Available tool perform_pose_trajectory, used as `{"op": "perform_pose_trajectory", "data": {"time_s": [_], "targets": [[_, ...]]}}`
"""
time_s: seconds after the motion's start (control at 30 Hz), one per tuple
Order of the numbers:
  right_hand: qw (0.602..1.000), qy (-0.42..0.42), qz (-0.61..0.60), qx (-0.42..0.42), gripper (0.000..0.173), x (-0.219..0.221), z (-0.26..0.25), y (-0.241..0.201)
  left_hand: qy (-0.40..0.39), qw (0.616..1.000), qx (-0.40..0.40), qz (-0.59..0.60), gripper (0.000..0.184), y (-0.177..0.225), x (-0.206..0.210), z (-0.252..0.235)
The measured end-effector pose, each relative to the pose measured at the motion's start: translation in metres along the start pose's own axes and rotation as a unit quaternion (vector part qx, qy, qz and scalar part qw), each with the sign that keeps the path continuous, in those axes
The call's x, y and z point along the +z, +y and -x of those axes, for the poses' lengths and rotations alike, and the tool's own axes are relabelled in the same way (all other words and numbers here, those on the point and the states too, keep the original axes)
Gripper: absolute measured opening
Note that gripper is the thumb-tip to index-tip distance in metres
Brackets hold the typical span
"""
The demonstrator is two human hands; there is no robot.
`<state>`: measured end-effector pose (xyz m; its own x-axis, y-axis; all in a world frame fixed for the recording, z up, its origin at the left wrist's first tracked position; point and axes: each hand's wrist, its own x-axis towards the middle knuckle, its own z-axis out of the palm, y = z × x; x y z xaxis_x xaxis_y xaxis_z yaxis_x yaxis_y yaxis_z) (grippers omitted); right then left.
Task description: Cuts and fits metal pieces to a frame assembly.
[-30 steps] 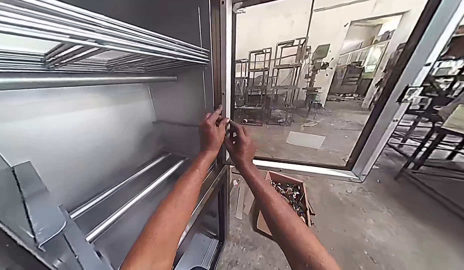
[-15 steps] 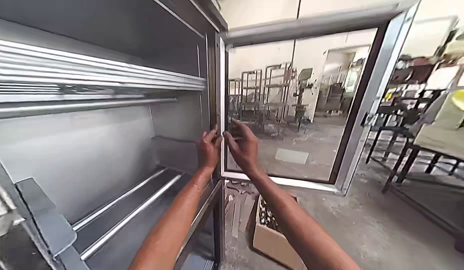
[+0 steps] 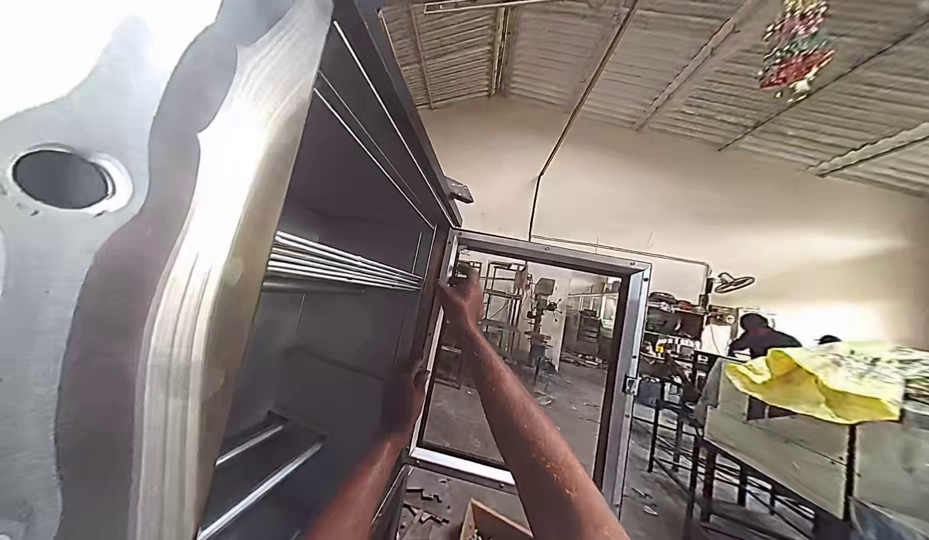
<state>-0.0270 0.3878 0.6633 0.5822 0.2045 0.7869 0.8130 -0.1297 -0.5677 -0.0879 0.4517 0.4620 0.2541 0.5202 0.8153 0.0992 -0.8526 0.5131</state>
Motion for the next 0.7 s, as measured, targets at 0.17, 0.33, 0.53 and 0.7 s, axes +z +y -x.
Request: {"op": "perform_pose_trajectory", "data": {"time_s": [0.17,0.33,0.53,0.7], "targets": [[0.999,0.029,-0.037,-0.027,0.057,0.003,0.002,0.007,-0.012,1.000,0.004,0.002,0.034,0.002,0.002,0.000],[0.997,0.041,-0.044,-0.038,0.054,0.005,0.003,0.011,-0.016,1.000,0.015,-0.003,0.037,0.004,0.002,0.002],[0.999,0.032,0.000,-0.044,0.050,0.005,-0.001,0.009,-0.019,1.000,0.012,-0.017,0.043,0.006,0.001,0.004],[0.998,0.027,0.038,-0.040,0.047,0.003,0.001,0.007,-0.013,0.999,0.015,-0.029,0.043,0.004,0.005,0.005]]}}
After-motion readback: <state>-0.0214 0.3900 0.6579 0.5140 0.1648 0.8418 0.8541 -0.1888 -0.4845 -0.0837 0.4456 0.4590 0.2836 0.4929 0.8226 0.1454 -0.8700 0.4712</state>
